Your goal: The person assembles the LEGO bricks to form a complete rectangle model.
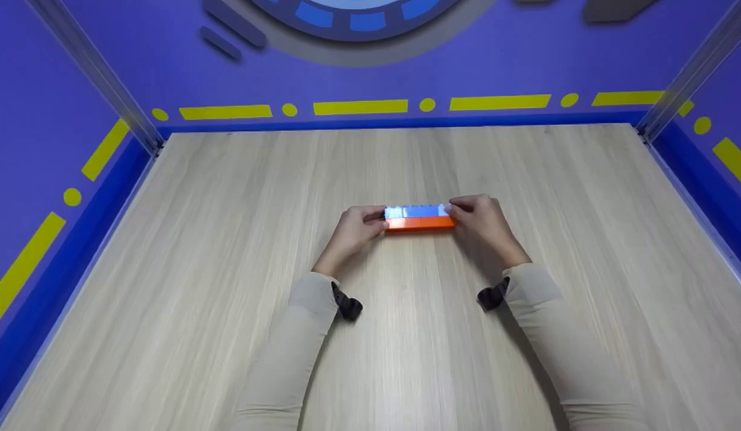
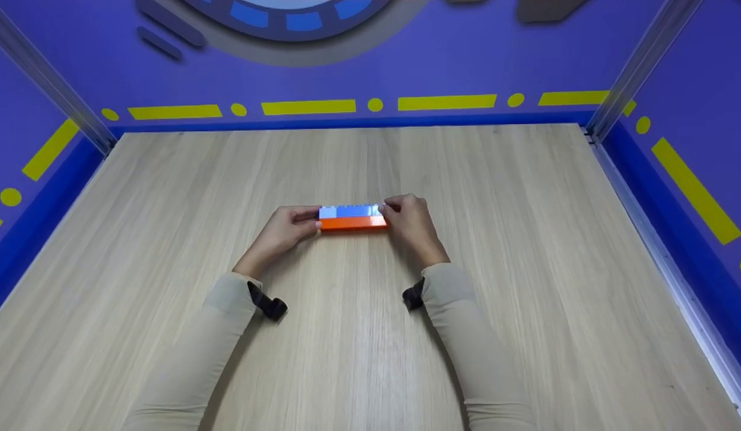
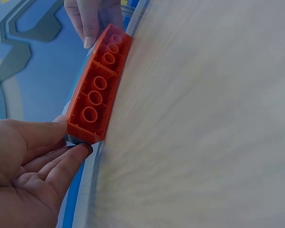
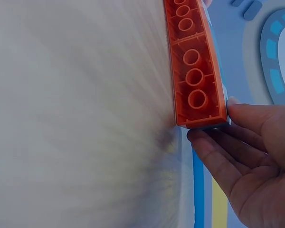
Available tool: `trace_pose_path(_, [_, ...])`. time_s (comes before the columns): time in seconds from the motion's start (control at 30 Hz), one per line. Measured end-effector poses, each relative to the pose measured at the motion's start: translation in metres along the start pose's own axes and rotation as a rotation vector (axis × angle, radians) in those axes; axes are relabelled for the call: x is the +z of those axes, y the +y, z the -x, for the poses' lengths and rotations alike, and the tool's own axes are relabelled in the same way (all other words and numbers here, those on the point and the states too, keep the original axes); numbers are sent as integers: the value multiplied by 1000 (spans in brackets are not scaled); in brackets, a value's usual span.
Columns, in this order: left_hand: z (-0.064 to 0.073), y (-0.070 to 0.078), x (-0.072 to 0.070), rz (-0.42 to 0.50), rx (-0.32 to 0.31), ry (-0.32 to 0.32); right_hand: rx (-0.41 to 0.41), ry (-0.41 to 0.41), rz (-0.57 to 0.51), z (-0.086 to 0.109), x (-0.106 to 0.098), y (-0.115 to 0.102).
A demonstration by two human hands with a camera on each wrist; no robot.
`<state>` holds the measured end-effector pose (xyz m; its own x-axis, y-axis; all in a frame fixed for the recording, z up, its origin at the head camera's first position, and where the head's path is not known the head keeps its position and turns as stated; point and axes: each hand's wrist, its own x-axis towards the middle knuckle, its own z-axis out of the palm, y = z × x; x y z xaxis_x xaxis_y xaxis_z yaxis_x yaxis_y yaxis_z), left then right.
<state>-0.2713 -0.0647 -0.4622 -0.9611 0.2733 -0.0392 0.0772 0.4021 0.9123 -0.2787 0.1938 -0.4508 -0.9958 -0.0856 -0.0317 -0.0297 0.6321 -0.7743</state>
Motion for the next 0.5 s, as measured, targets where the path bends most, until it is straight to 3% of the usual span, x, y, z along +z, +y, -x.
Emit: trace_pose_path(0.5, [-3, 1, 1, -100, -20, 47, 20, -32, -3, 0, 1, 1])
